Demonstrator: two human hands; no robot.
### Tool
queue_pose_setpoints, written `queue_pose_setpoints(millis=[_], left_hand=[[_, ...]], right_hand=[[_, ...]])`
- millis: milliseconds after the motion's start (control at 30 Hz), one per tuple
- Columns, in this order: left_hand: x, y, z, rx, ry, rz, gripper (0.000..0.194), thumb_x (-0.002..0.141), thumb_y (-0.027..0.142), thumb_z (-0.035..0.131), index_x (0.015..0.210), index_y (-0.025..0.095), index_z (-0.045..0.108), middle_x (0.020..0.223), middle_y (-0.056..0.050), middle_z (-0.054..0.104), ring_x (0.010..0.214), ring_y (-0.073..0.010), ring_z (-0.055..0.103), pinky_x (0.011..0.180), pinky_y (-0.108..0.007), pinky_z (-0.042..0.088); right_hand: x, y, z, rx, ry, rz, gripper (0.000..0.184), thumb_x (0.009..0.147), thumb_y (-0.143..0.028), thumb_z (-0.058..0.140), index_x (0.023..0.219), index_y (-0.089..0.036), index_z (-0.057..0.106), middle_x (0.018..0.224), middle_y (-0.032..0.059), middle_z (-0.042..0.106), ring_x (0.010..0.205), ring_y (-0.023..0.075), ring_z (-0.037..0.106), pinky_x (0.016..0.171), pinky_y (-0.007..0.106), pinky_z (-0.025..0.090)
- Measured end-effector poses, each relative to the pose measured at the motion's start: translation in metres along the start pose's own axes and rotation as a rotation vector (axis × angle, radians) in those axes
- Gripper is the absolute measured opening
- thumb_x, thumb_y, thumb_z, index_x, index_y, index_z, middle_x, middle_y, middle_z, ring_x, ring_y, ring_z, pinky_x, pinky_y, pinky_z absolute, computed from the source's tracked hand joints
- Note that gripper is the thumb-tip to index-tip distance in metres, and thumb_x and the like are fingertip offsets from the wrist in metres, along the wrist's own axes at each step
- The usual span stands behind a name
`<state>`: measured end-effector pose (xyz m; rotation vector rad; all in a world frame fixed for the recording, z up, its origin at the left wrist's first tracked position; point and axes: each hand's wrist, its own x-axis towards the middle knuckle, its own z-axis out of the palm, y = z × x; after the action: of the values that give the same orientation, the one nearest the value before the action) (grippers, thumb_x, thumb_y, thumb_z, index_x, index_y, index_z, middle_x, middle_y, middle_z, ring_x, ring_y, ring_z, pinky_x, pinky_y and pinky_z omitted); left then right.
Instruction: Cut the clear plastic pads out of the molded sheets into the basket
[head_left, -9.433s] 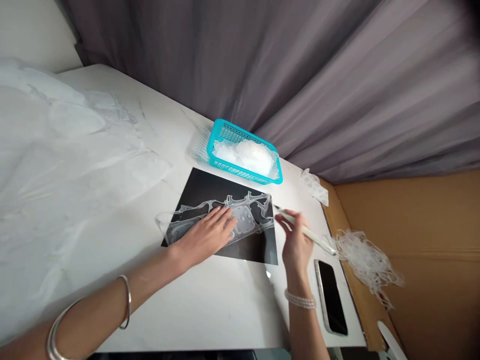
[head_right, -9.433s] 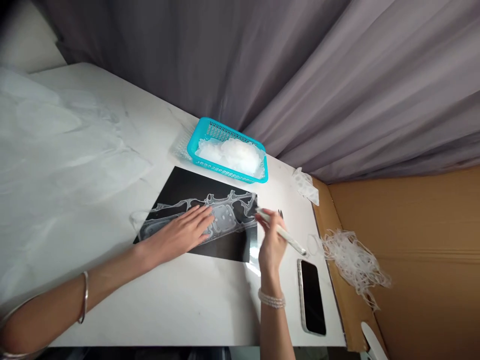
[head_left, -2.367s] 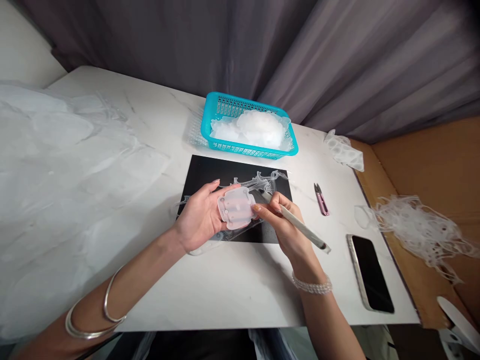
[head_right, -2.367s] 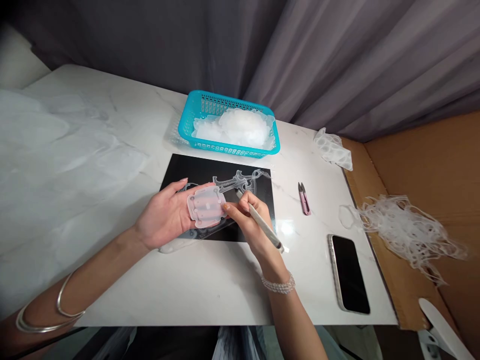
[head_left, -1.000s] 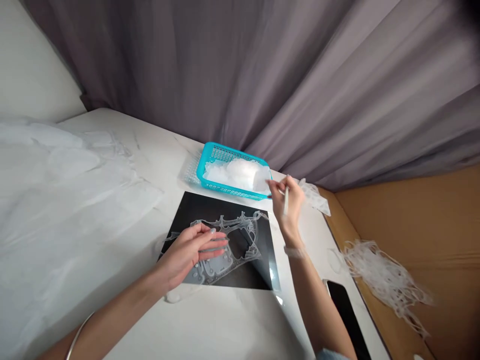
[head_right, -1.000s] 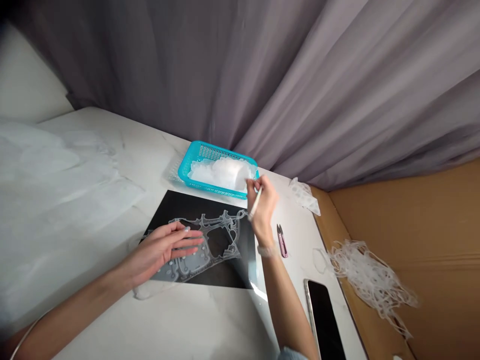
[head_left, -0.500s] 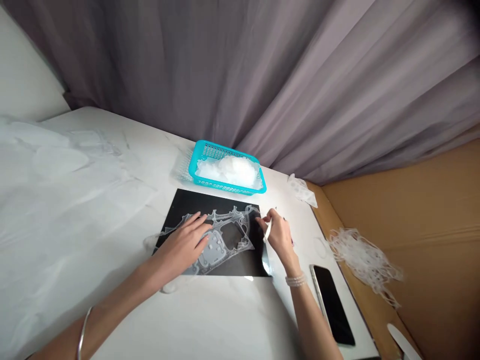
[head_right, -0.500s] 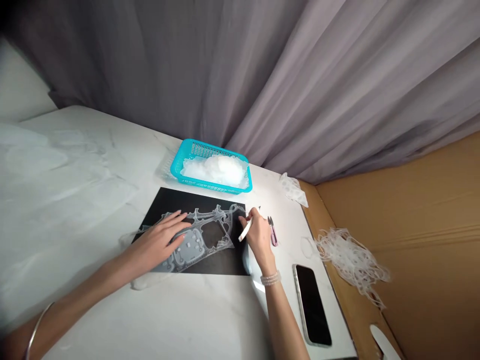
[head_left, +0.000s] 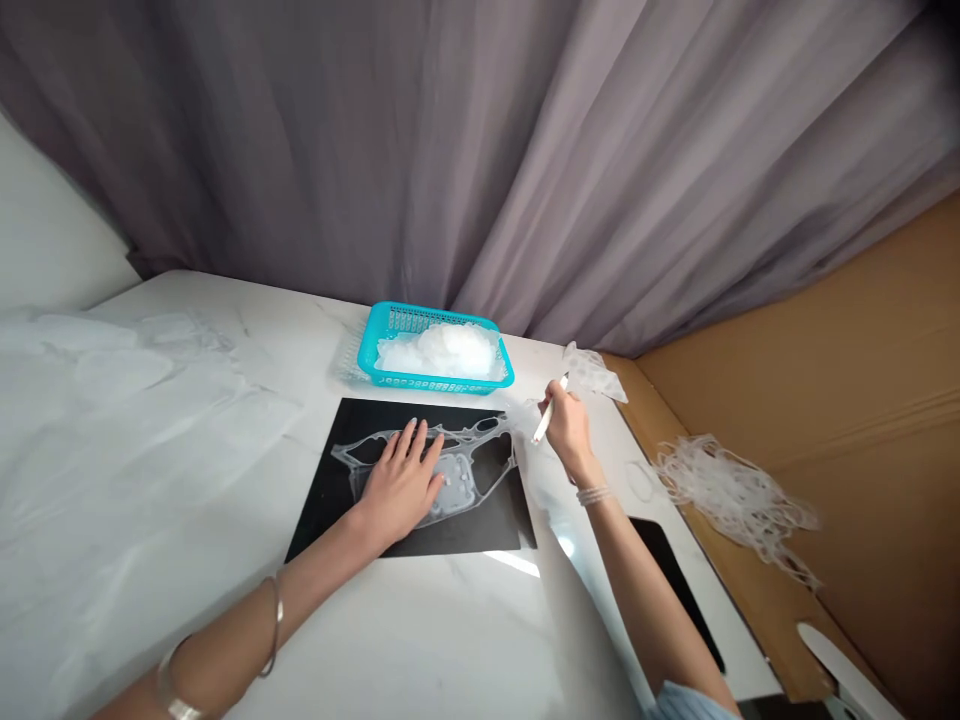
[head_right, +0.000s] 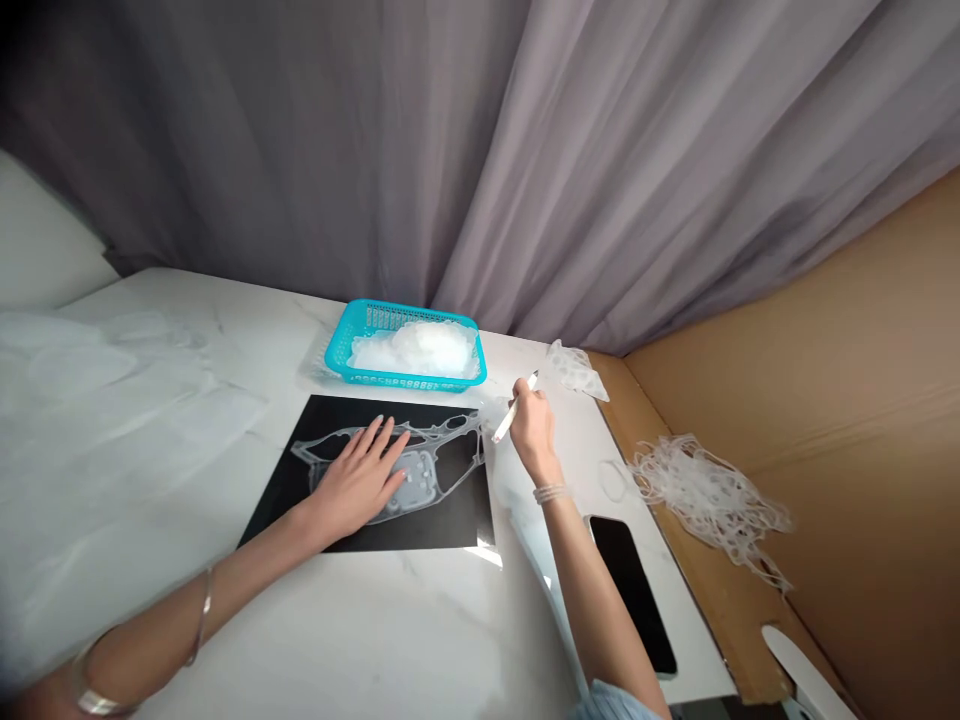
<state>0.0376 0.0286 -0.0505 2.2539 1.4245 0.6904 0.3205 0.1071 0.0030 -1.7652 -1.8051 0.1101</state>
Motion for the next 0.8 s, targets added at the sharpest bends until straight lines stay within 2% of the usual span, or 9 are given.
queue_pose_setpoints(millis=[100, 200, 267, 333, 400, 500, 600, 700, 800], left_hand=[[0.024, 0.012, 0.009, 0.006, 0.066, -0.013, 0.053, 0.095, 0.032, 0.045, 0.144, 0.011, 0.049, 0.157, -0.022, 0.035, 0.149, -0.0410, 0.021, 0.118, -0.060, 0.018], [0.029, 0.008, 0.003, 0.012, 0.084, 0.001, 0.050, 0.098, 0.026, 0.038, 0.144, 0.008, 0.048, 0.155, -0.023, 0.038, 0.148, -0.0374, 0.027, 0.117, -0.056, 0.025], [0.017, -0.003, -0.007, 0.047, 0.088, 0.064, 0.048, 0.098, 0.018, 0.034, 0.142, 0.010, 0.050, 0.153, -0.020, 0.042, 0.146, -0.0317, 0.033, 0.117, -0.051, 0.031], [-0.003, -0.016, -0.018, 0.144, 0.069, 0.203, 0.046, 0.098, 0.014, 0.034, 0.140, 0.013, 0.052, 0.151, -0.016, 0.048, 0.143, -0.0275, 0.040, 0.116, -0.047, 0.035], [-0.024, -0.026, -0.025, 0.249, 0.002, 0.354, 0.044, 0.098, 0.014, 0.036, 0.140, 0.016, 0.052, 0.149, -0.013, 0.050, 0.141, -0.0253, 0.042, 0.115, -0.044, 0.036], [-0.046, -0.032, -0.028, 0.352, -0.078, 0.447, 0.044, 0.098, 0.016, 0.039, 0.141, 0.017, 0.050, 0.150, -0.013, 0.049, 0.142, -0.0260, 0.041, 0.115, -0.043, 0.036], [-0.054, -0.027, -0.026, 0.421, -0.074, 0.422, 0.044, 0.098, 0.017, 0.041, 0.141, 0.014, 0.049, 0.150, -0.015, 0.049, 0.142, -0.0288, 0.041, 0.114, -0.044, 0.035], [-0.055, -0.018, -0.026, 0.439, -0.056, 0.380, 0.041, 0.098, 0.018, 0.042, 0.137, 0.012, 0.052, 0.148, -0.017, 0.050, 0.139, -0.0313, 0.044, 0.111, -0.044, 0.037], [-0.054, -0.014, -0.029, 0.414, -0.076, 0.377, 0.042, 0.098, 0.017, 0.039, 0.137, 0.011, 0.051, 0.152, -0.017, 0.046, 0.140, -0.0321, 0.042, 0.110, -0.047, 0.037]], right_hand=[[0.014, 0.009, -0.006, 0.043, 0.046, 0.046, 0.002, 0.084, -0.021, 0.051, 0.084, -0.021, 0.049, 0.075, 0.0044, 0.057, 0.073, 0.0209, 0.050, 0.067, 0.032, 0.035], [0.007, 0.004, -0.013, 0.103, 0.094, 0.099, 0.018, 0.093, -0.038, 0.046, 0.093, -0.020, 0.052, 0.083, 0.0064, 0.062, 0.074, 0.0205, 0.055, 0.067, 0.031, 0.040], [-0.012, -0.007, -0.017, 0.212, 0.092, 0.131, 0.036, 0.100, -0.048, 0.030, 0.104, -0.020, 0.053, 0.086, 0.0069, 0.065, 0.075, 0.0204, 0.059, 0.066, 0.031, 0.044], [-0.038, -0.025, -0.017, 0.433, 0.033, 0.174, 0.052, 0.101, -0.056, 0.018, 0.117, -0.021, 0.054, 0.085, 0.0058, 0.065, 0.077, 0.0206, 0.062, 0.064, 0.030, 0.048], [-0.067, -0.048, -0.011, 0.657, -0.070, 0.221, 0.059, 0.099, -0.061, 0.020, 0.123, -0.022, 0.057, 0.080, 0.0044, 0.064, 0.074, 0.0202, 0.063, 0.063, 0.031, 0.051], [-0.104, -0.083, 0.009, 0.732, -0.227, 0.204, 0.052, 0.099, -0.059, 0.033, 0.114, -0.021, 0.065, 0.080, 0.0041, 0.063, 0.065, 0.0180, 0.061, 0.061, 0.031, 0.052], [-0.127, -0.106, 0.029, 0.701, -0.315, 0.142, 0.037, 0.097, -0.051, 0.049, 0.106, -0.022, 0.068, 0.083, 0.0047, 0.068, 0.069, 0.0192, 0.064, 0.065, 0.032, 0.054], [-0.135, -0.115, 0.039, 0.659, -0.354, 0.111, 0.031, 0.096, -0.045, 0.054, 0.112, -0.022, 0.069, 0.090, 0.0064, 0.072, 0.080, 0.0225, 0.068, 0.074, 0.035, 0.056], [-0.135, -0.118, 0.038, 0.582, -0.351, 0.065, 0.032, 0.097, -0.041, 0.052, 0.114, -0.021, 0.069, 0.087, 0.0077, 0.072, 0.081, 0.0238, 0.069, 0.075, 0.037, 0.056]])
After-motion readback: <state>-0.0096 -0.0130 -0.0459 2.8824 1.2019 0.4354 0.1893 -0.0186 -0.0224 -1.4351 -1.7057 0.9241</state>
